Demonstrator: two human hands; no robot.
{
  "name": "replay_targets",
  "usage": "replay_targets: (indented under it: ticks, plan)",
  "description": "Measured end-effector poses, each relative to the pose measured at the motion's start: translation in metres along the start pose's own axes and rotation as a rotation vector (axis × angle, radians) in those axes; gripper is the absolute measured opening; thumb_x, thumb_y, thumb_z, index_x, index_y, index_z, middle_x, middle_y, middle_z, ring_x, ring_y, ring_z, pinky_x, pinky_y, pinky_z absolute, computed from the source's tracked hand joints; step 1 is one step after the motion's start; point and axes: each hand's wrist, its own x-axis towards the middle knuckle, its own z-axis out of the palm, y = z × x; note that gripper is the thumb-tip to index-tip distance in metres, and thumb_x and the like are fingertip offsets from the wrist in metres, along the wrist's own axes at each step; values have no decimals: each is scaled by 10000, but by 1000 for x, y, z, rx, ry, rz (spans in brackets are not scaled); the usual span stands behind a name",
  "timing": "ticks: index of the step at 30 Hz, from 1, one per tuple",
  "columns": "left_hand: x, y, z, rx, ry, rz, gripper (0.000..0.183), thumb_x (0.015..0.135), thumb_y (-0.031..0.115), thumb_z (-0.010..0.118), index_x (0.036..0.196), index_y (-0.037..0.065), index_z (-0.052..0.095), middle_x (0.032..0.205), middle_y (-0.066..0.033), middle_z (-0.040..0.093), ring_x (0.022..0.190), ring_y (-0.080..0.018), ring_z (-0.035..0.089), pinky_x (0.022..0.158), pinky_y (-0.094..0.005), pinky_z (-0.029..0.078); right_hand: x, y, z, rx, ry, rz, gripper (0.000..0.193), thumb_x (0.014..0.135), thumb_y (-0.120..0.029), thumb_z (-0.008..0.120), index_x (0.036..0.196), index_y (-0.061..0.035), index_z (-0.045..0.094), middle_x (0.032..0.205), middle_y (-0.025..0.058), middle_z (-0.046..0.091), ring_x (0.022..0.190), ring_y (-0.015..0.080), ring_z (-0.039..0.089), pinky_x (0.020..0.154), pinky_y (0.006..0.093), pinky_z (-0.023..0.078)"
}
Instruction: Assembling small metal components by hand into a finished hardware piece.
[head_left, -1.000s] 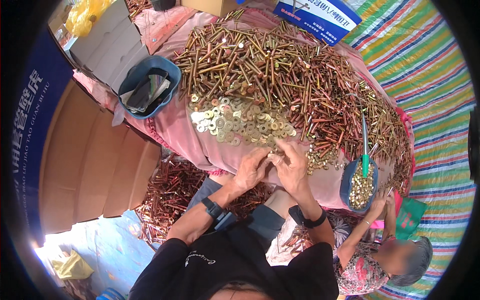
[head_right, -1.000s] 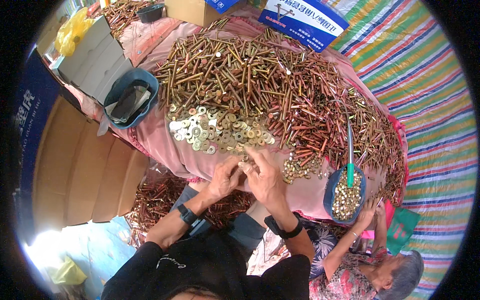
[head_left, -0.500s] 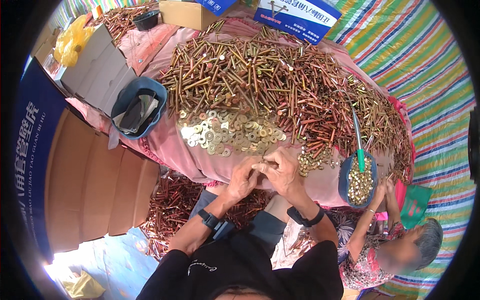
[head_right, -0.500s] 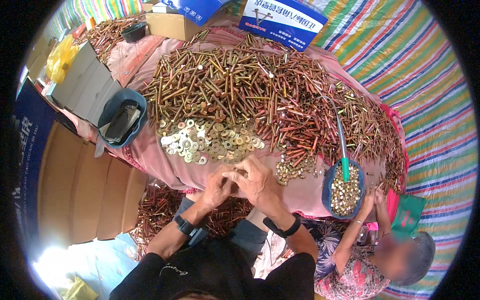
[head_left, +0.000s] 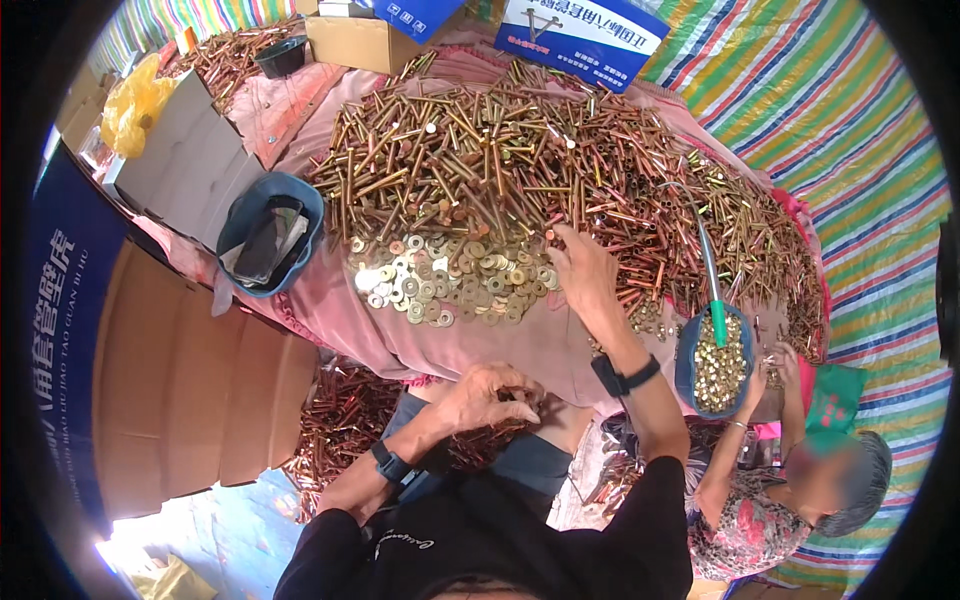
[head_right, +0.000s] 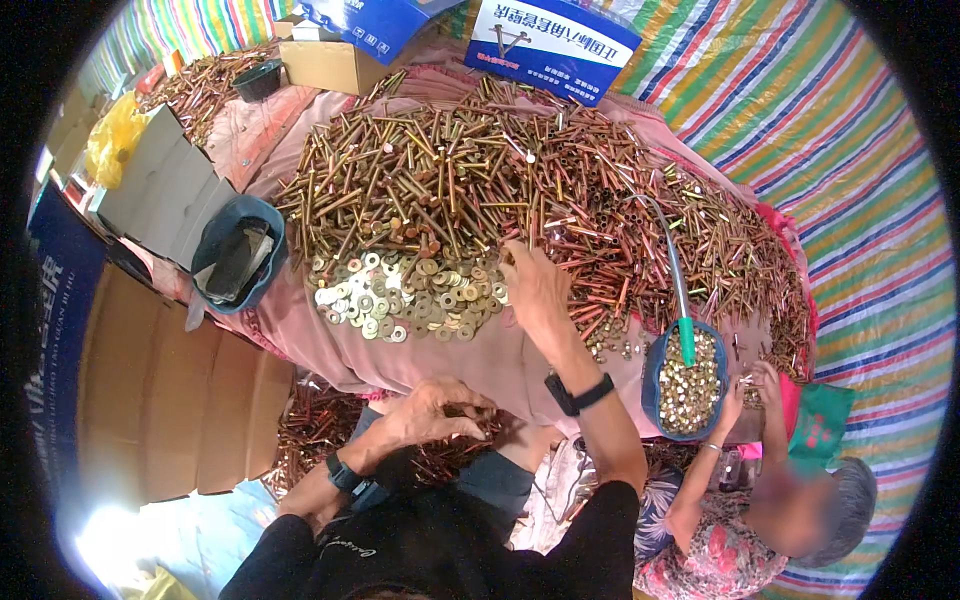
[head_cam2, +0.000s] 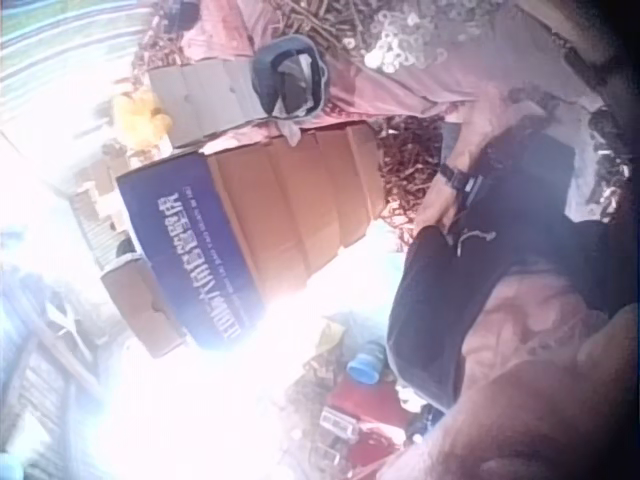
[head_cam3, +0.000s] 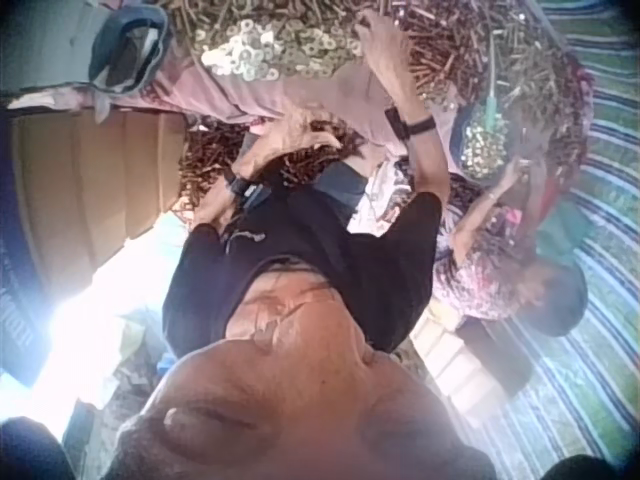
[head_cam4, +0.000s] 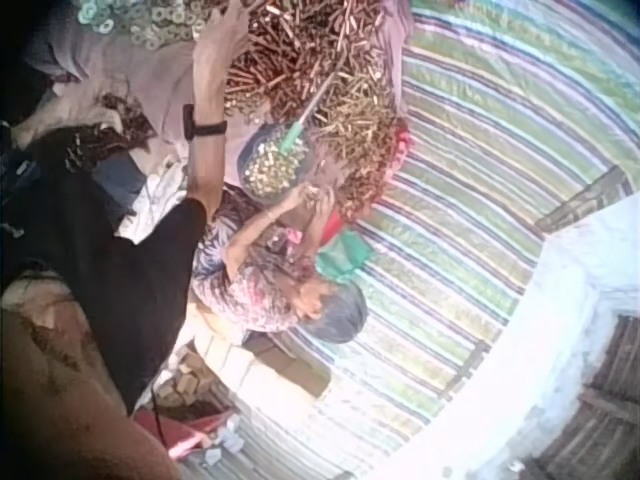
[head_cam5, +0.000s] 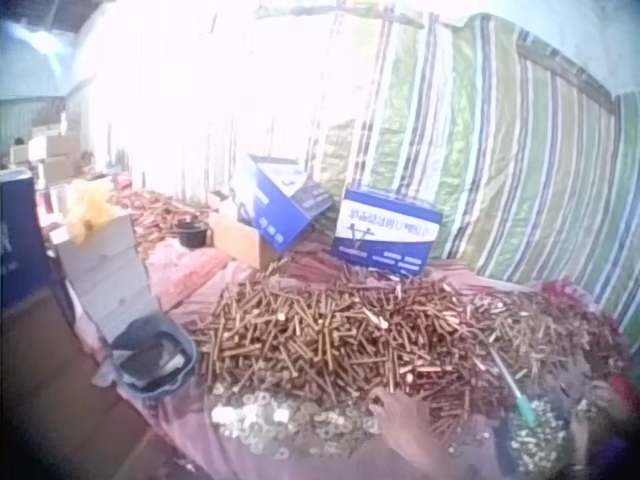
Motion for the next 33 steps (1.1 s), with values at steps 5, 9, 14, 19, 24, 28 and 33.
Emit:
replay_targets:
  ticks: [5,9,14,19,24,28,33]
  plan:
    - [2,5,-2,-150,101,-106,364,1042,304,631,1240,5,698,1157,-95,762,981,-154,716,870,-316,588,10,28,17,-228,-125,-27,198,932,-141,663,1124,-90,668,909,163,666,782,380,683,676,475,526]
    - [16,-5,-7,-567,265,-403,406,1104,342,509,1215,-17,663,1081,-126,736,942,-176,702,855,-315,597,-29,4,-1,54,-24,-82,187,896,-46,666,1079,-80,667,880,149,653,734,367,665,683,440,541]
    - [44,-8,-1,-1054,467,-409,421,1097,388,508,1130,-10,640,990,-73,702,913,-170,692,810,-318,598,-86,-53,-24,315,-7,-304,304,798,48,676,1068,-91,689,887,115,643,770,329,656,704,441,546]
    - [35,-29,8,-1053,446,-314,287,1072,289,586,1163,17,588,1070,-119,720,1006,-223,711,814,-317,576,-86,-49,-32,349,-159,-151,190,840,-16,679,1027,-39,704,933,141,665,833,344,653,765,439,537]
    - [35,8,11,-784,586,-199,187,1086,165,553,1162,-6,556,1123,-134,731,1050,-221,717,925,-312,547,-42,6,12,63,-100,128,182,885,-81,709,1059,-32,736,854,150,644,783,322,650,714,419,523]
    - [40,-14,24,-537,562,-109,149,1070,73,551,1174,-29,581,1084,-116,737,997,-179,717,901,-310,557,-28,23,23,-168,-188,44,191,875,-130,744,1046,-45,742,833,133,647,719,268,663,627,379,506]
    - [35,-27,31,-361,684,-19,114,1024,19,588,1113,-19,647,945,-96,742,856,-134,692,782,-298,565,-35,5,5,466,-214,364,202,916,-173,764,1033,-12,728,797,87,681,630,188,646,544,318,485]
